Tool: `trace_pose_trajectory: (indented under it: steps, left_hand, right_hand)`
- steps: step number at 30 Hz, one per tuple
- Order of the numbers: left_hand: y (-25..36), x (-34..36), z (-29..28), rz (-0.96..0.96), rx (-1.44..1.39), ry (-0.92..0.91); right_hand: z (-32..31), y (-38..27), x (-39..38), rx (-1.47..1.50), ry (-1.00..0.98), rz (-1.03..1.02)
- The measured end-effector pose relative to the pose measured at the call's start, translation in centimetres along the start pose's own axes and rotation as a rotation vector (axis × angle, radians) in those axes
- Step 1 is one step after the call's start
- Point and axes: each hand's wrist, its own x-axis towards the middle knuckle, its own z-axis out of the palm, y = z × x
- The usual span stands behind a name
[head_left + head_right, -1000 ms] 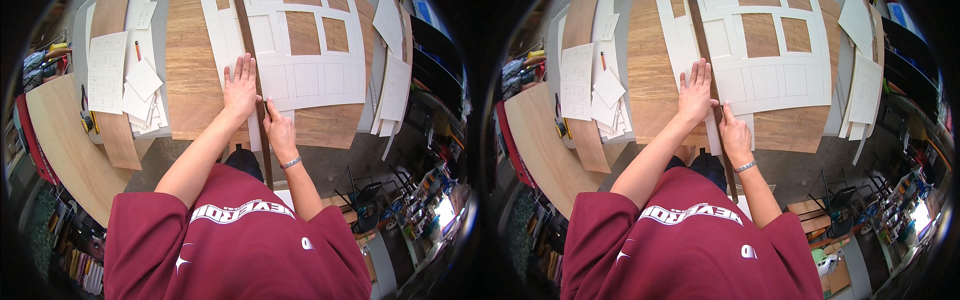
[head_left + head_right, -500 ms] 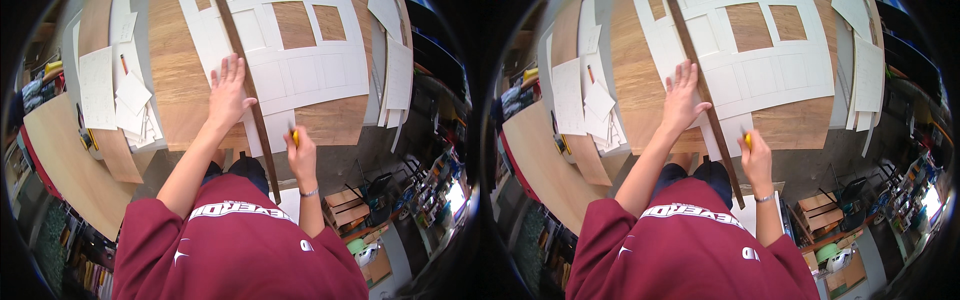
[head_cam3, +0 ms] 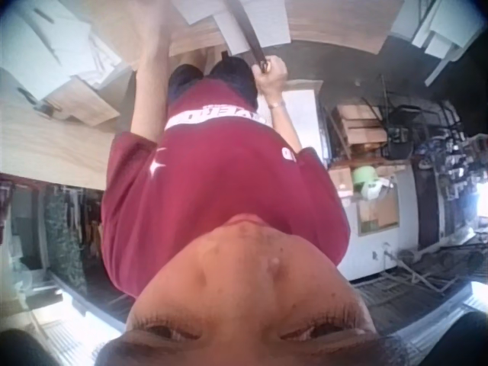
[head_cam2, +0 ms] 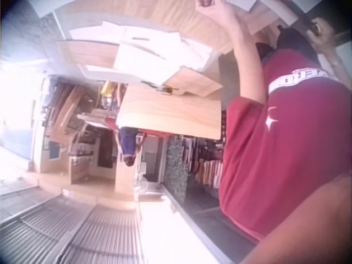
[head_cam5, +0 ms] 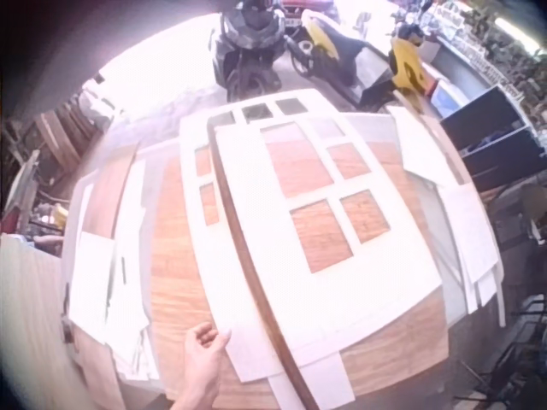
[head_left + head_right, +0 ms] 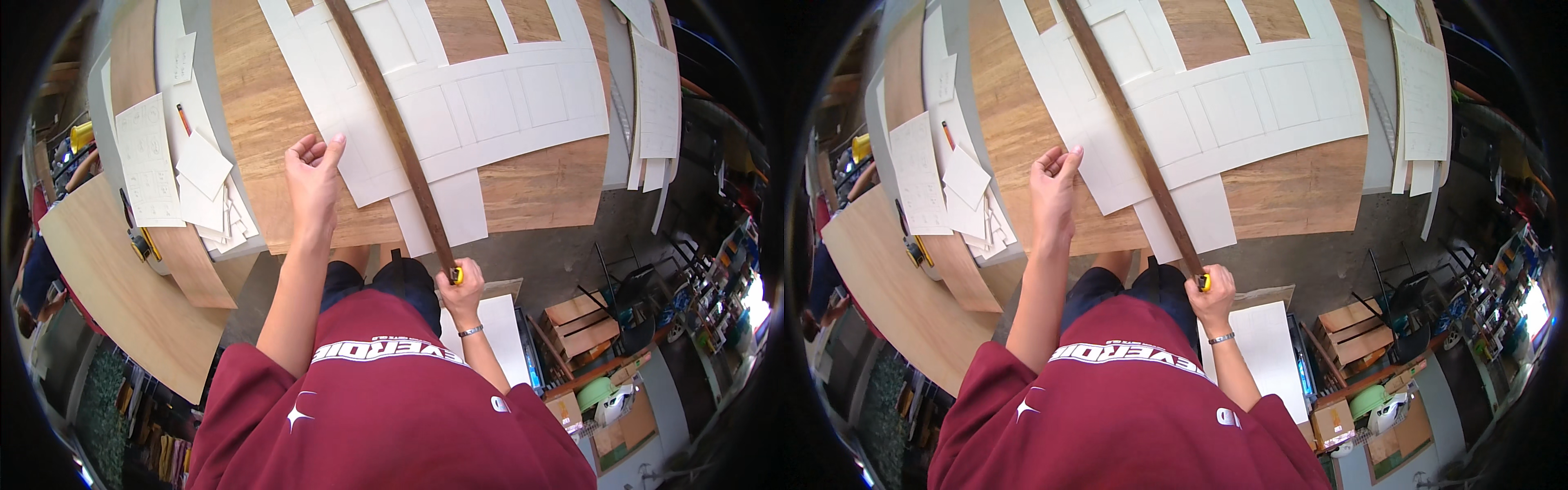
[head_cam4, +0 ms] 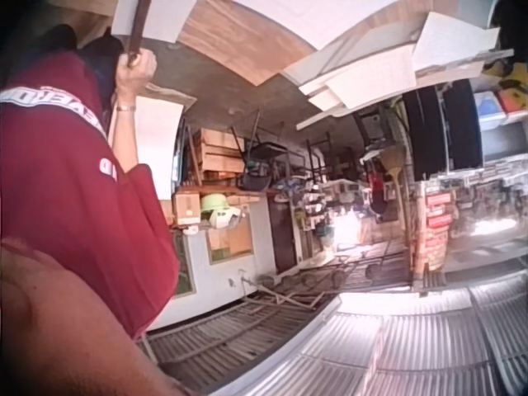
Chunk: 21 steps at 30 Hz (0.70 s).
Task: The person handles several framed artworks, unwrapping them and placing them on a red cloth. They then move to a workbench and use a utility knife and a straight edge to cut a large white board with a grid pattern into smaller sections.
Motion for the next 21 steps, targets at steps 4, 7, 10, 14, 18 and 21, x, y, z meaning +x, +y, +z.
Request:
trace_pose_trajectory:
  steps: [4, 7, 10, 14, 18, 21]
  left_hand:
    - [1.0, 1.3, -0.2, -0.116, -0.08, -0.147]
    - [0.8, 1.1, 0.0, 0.063, -0.138, -0.135]
    - [0.6, 1.1, -0.6, 0.228, -0.185, -0.077]
    - [0.2, 2.1, -2.5, 0.233, -0.185, -0.084]
    - [-0.5, 3.2, -4.3, 0.297, 0.103, -0.045]
    - [-0.6, 3.5, -4.7, 0.363, 0.439, 0.023]
  right_hand:
    - [-2.2, -0.4, 1.0, 0.131, -0.068, 0.025]
    - [-4.4, -1.0, 1.5, 0.217, -0.048, 0.021]
    - [-6.7, -1.9, 1.4, 0.188, -0.027, 0.024]
    - [-7.5, -2.1, 0.9, 0.065, 0.033, -0.055]
    - [-5.0, -1.9, 0.2, 0.086, 0.096, -0.072]
    - [-2.4, -1.4, -0.1, 0.089, 0.114, -0.076]
